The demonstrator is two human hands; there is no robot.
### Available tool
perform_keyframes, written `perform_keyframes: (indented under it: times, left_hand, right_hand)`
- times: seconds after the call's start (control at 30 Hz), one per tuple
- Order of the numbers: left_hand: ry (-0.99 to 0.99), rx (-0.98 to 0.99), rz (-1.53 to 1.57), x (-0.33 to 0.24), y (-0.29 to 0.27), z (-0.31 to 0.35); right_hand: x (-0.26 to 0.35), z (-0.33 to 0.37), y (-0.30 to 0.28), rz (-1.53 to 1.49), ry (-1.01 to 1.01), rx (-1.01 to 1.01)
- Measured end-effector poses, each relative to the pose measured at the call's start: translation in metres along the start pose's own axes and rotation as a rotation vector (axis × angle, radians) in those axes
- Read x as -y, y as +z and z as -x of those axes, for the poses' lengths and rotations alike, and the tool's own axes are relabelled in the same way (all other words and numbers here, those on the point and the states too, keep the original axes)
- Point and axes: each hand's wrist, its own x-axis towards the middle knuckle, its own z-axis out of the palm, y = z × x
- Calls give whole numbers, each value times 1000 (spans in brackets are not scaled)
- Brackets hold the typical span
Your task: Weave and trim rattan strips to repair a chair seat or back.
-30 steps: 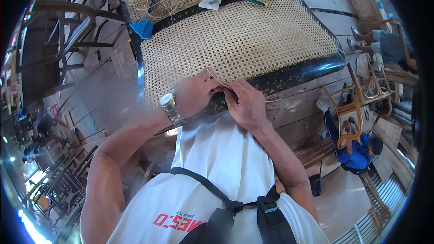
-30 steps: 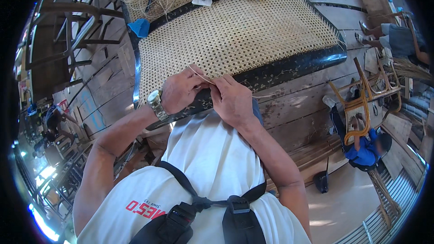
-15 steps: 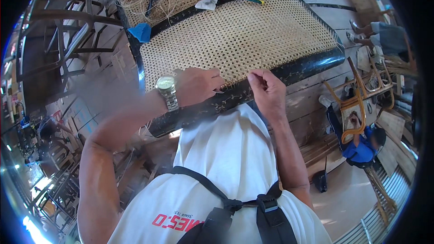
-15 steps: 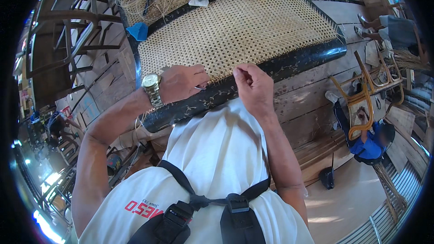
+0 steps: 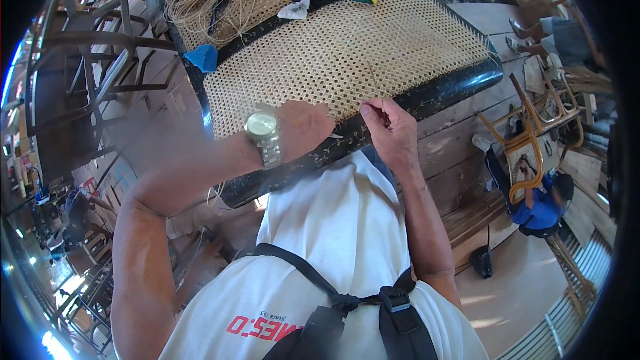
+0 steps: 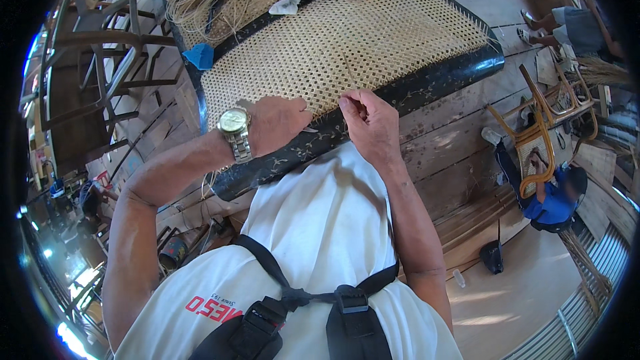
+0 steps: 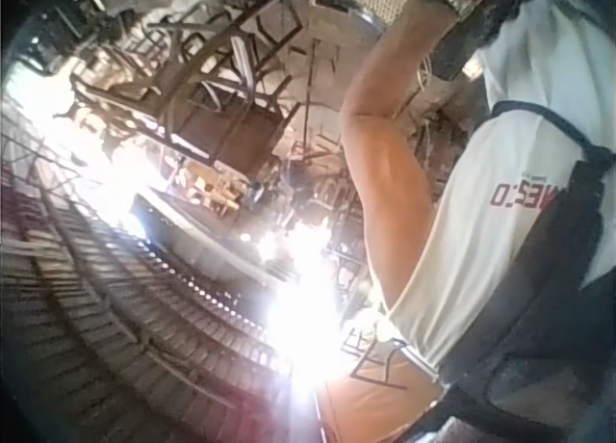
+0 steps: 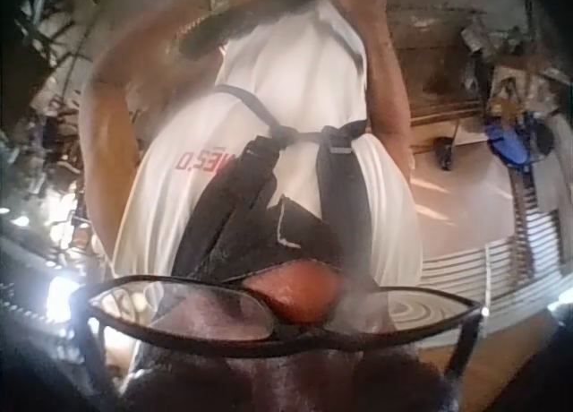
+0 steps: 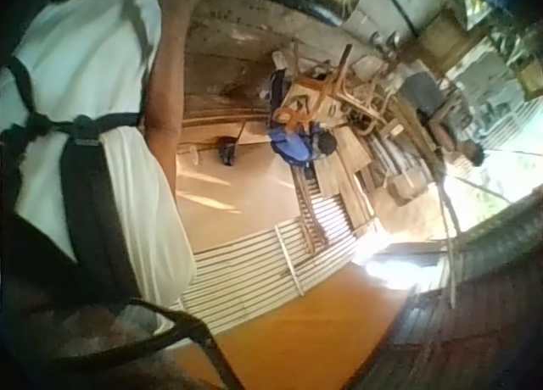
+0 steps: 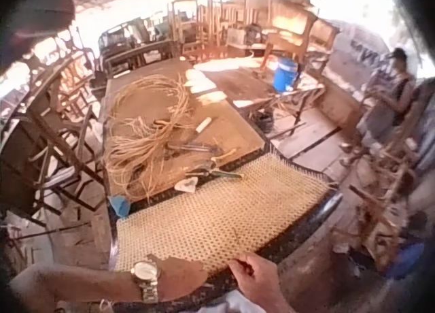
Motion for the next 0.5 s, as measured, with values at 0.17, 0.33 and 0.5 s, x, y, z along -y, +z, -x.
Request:
perform_keyframes:
  times: [0.17, 0.33, 0.5]
  left_hand:
    - [-141, -93, 694, 30, -5, 2]
    - [-309, 29, 1151, 43, 10, 3]
    - [-270, -98, 839, 27, 6, 3]
  right_hand:
    - [-4, 3, -3, -48, -22, -15]
    - [-3, 5, 1, -63, -17, -15]
    - [-2, 5, 0, 21, -12, -27]
